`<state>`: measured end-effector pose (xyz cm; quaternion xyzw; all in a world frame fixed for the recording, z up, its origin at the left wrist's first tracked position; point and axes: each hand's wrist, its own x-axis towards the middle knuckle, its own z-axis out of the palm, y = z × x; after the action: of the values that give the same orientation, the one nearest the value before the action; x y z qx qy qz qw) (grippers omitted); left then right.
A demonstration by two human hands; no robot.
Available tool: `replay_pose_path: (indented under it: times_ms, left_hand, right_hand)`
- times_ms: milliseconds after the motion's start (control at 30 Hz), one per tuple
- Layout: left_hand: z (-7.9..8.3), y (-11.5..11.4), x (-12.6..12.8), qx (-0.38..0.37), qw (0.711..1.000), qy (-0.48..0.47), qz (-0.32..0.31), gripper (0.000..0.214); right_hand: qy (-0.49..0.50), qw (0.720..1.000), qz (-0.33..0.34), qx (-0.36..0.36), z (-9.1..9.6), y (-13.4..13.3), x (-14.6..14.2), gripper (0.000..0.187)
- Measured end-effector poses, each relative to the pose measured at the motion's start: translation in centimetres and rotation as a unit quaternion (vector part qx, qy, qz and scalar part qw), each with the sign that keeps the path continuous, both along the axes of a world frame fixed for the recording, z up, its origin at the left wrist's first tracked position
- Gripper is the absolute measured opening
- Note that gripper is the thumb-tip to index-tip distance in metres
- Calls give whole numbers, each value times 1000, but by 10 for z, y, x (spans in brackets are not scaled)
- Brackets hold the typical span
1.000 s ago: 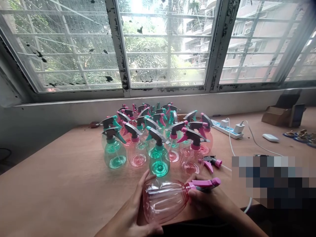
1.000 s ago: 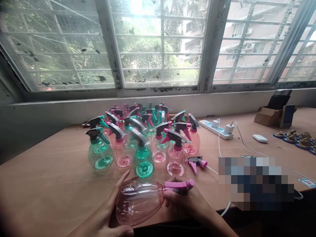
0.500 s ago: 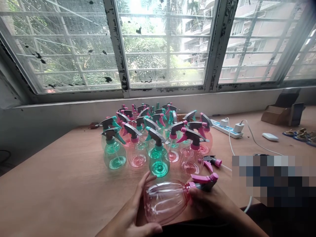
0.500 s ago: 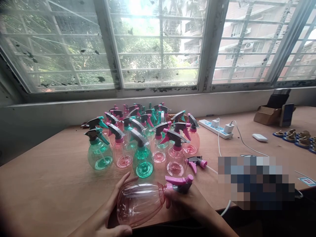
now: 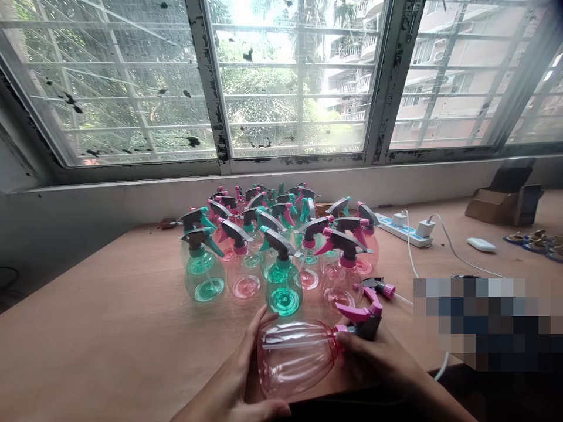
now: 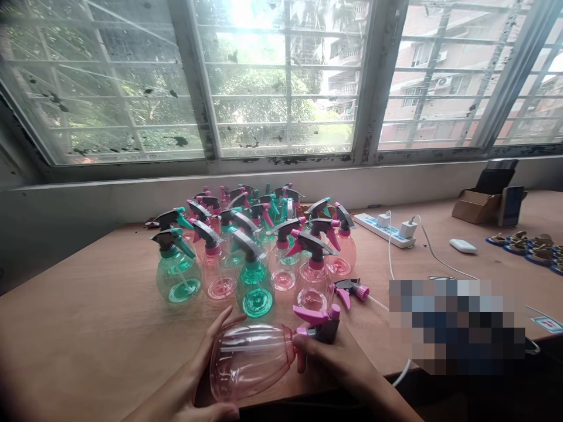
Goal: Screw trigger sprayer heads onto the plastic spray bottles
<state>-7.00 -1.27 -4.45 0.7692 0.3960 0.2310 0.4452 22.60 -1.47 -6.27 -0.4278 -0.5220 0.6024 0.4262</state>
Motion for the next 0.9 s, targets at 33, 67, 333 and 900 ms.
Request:
replay_pose_path:
  times_ms: [33, 67, 333, 900]
  left_hand:
    - [-2, 0, 0, 11, 1000, 5, 2, 117]
    - [-3, 1, 1, 12, 1000, 2, 3, 120]
    - [1, 2, 0, -41, 997, -58, 1, 96]
    - [-4, 7, 4, -46, 993, -104, -26, 93]
  right_hand:
    - [-7, 1000, -2, -3, 1, 0, 0, 53]
    - [-14, 1000, 2, -5, 2, -1, 0, 54]
    - [-29, 999, 15, 38, 5, -2, 2, 45]
    - [21, 1000, 11, 15, 10, -5, -2, 35]
